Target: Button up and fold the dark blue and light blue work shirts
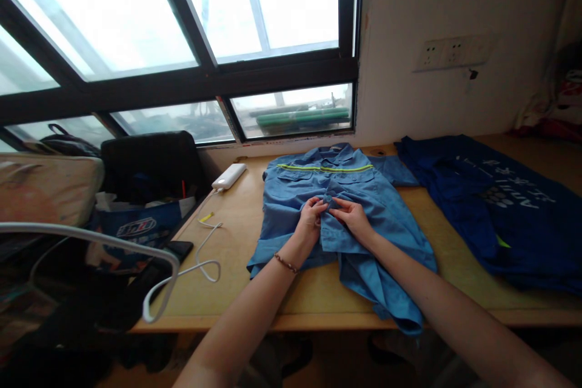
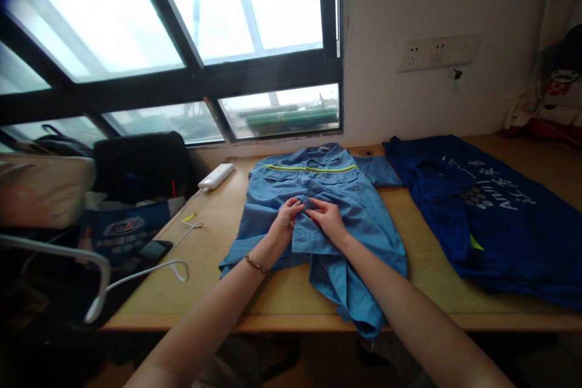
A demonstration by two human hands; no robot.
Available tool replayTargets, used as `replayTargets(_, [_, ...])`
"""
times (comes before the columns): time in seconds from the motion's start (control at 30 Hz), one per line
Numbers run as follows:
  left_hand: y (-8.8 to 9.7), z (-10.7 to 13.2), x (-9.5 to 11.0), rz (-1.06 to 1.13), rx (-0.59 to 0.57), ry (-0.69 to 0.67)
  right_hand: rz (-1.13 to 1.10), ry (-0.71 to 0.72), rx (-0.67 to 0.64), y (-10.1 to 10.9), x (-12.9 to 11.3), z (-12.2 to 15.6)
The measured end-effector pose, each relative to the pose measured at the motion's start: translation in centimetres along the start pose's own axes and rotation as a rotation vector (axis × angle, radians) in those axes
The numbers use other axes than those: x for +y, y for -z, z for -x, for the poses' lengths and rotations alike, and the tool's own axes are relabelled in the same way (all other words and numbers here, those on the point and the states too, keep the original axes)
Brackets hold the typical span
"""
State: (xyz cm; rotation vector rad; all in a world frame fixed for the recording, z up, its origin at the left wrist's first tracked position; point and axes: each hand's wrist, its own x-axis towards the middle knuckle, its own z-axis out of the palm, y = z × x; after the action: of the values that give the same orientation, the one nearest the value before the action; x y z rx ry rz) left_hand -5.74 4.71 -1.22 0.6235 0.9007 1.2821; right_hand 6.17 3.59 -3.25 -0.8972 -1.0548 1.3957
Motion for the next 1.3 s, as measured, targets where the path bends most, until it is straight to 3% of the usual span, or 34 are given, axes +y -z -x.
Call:
replayTargets(0.17, [-0.3, 0.3, 0.3, -0.017, -0.008, -0.005, 0.023, -0.006, 0.016, 0.1, 0.2, -0.2])
replayTargets(0.47, [-0.9, 1.3, 1.0, -0.137, 0.093, -0.045, 0.105, 0.058, 0.028, -0.3, -0.5, 0.7])
replayTargets(0.67, [-0.2, 0.4, 0.5, -0.183, -0.055, -0.055, 0.116, 0.061, -0.002, -0.2, -0.2, 0.4])
replayTargets(0.93, [0.3, -0.2, 0.1, -0.212, -0.097, -0.102, 0.198, 0.037, 0.010, 0.1, 0.3, -0.1])
replayTargets(1.03, [0.4, -0.3, 0.1, -0.212, -0.091, -0.073, 0.377, 0.102, 0.121, 0.1, -0.8, 0.3])
replayTargets(1.13, [0.6, -0.6, 0.1, -0.197, -0.143, -0.016, 0.690, 0.335, 0.269, -0.5, -2.7, 1.6])
replayTargets(1.17, [0.7, -0.7, 0.1, -0.197, -0.163, -0.013, 0.817, 0.425, 0.241, -0.9, -3.3, 2.2])
replayTargets(1.23, [1.1, -1.0, 0.1, -0.204, -0.184, -0.032, 1.086, 0.562, 0.062, -1.8, -4.4, 3.4])
replayTargets(1.3, [1.4, -1.3, 0.0, -0.210, -0.195, -0.053, 1.337, 0.607, -0.111, -2.6, -4.8, 4.4])
